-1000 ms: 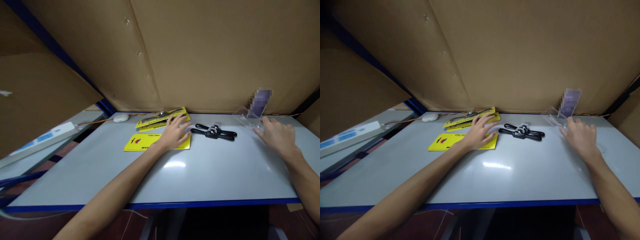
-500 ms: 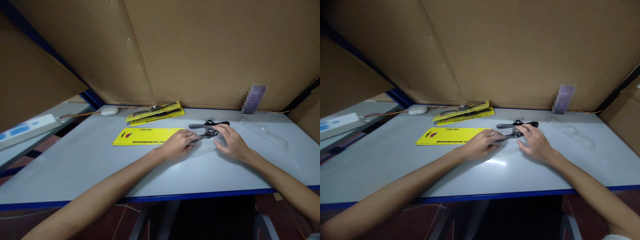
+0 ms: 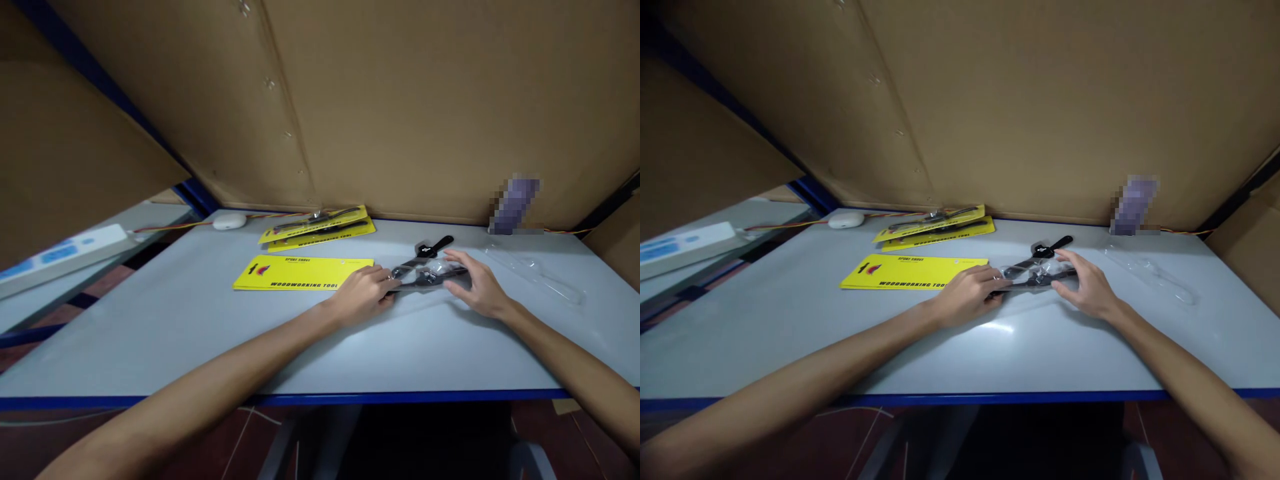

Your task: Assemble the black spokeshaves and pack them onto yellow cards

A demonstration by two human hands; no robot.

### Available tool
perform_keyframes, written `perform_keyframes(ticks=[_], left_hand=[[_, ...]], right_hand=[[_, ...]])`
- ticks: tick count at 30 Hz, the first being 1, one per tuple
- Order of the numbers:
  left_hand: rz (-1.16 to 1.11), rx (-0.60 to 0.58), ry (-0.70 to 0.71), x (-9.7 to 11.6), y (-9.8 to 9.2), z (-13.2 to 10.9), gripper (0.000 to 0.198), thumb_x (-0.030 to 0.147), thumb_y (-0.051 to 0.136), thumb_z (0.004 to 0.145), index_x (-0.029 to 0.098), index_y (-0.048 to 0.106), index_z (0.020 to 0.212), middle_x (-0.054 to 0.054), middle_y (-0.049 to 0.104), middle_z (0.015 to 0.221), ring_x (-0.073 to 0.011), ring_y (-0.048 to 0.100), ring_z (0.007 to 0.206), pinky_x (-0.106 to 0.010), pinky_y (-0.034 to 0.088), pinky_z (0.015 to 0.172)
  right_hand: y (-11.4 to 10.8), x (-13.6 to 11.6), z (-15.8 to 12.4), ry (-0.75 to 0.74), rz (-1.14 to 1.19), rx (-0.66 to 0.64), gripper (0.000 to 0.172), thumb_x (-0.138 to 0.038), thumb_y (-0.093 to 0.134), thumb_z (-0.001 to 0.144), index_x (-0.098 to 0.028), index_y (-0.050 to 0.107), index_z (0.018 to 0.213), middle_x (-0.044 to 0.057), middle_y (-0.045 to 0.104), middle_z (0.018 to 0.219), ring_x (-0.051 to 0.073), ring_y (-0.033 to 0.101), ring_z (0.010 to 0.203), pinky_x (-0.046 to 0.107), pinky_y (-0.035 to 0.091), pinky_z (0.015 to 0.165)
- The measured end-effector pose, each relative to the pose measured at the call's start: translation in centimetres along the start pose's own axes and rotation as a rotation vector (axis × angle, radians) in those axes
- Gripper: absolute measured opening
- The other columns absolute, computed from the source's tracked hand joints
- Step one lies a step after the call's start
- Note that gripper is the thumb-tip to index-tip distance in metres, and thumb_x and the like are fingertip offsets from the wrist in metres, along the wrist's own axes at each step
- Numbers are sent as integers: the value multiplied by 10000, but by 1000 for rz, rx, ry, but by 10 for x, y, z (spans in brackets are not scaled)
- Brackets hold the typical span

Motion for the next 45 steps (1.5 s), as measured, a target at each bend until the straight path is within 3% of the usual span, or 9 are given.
perform_keyframes(ticks=[3,6,14,20,26,30,35,39,45], left_hand=[[-25,66,26,-3,2,-1,243,231,526,1009,176,742,1105,-85,762,989,-228,713,898,-396,595,816],[-13,181,40,-4,1,-1,270,256,474,1063,162,728,1074,-71,772,916,-210,718,809,-374,595,759],[-110,683,228,11,-23,0,123,216,546,1054,207,650,1119,0,742,778,-131,668,628,-264,540,595],[-182,835,189,-1,-31,2,112,238,569,1026,217,608,1129,-41,767,934,-146,740,819,-259,598,707],[-257,710,-4,-16,-22,0,178,309,514,1044,234,536,1204,-57,719,971,-151,665,793,-274,561,660],[-222,748,-70,-27,-24,-2,320,379,413,1045,250,447,1335,-106,671,1098,-212,642,924,-346,569,699],[19,361,-270,-48,-30,-2,400,412,354,1043,171,620,1220,-149,683,1124,-293,608,1079,-475,515,961],[141,24,-413,-55,-25,0,442,451,400,1041,152,696,1176,-154,701,1124,-321,603,1089,-476,500,958],[167,-73,-451,-50,-20,-1,475,475,384,1054,160,709,1197,-143,708,1115,-320,617,1091,-464,495,951]], right_hand=[[-4,6,-2,-1,-16,-142,739,-423,694,885,-252,446,1559,139,667,1422,344,662,1267,562,543,1046],[-7,14,-2,-25,-54,-196,732,-352,701,882,-280,458,1568,107,657,1450,332,659,1281,548,544,1072],[1,10,-5,-238,-115,-12,406,-257,535,1025,-242,605,1424,119,742,1298,292,740,1128,483,633,925],[6,-9,-10,-244,-128,97,332,-245,539,1027,-231,645,1341,90,799,1135,261,778,965,413,645,828],[-8,-28,-5,21,48,46,252,-335,581,975,-240,710,1169,84,802,1059,292,762,943,459,606,839],[-18,-40,-2,295,466,-63,334,-481,686,916,-214,692,1116,78,777,919,265,731,837,427,585,781],[-15,-38,0,515,1076,-230,465,-535,845,766,-219,668,1059,36,714,852,186,688,717,334,575,686],[-6,-30,-2,629,1244,-282,498,-468,878,740,-240,670,1130,10,690,887,151,684,720,280,574,658],[-1,-32,-6,609,1244,-317,484,-429,802,802,-235,660,1222,43,692,952,175,689,778,325,609,702]])
Point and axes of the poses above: each hand's wrist, its own z-axis towards the middle knuckle, its own y-axis out of the palm, x = y × z, the point moved 1 cm from there along z, towards the middle knuckle
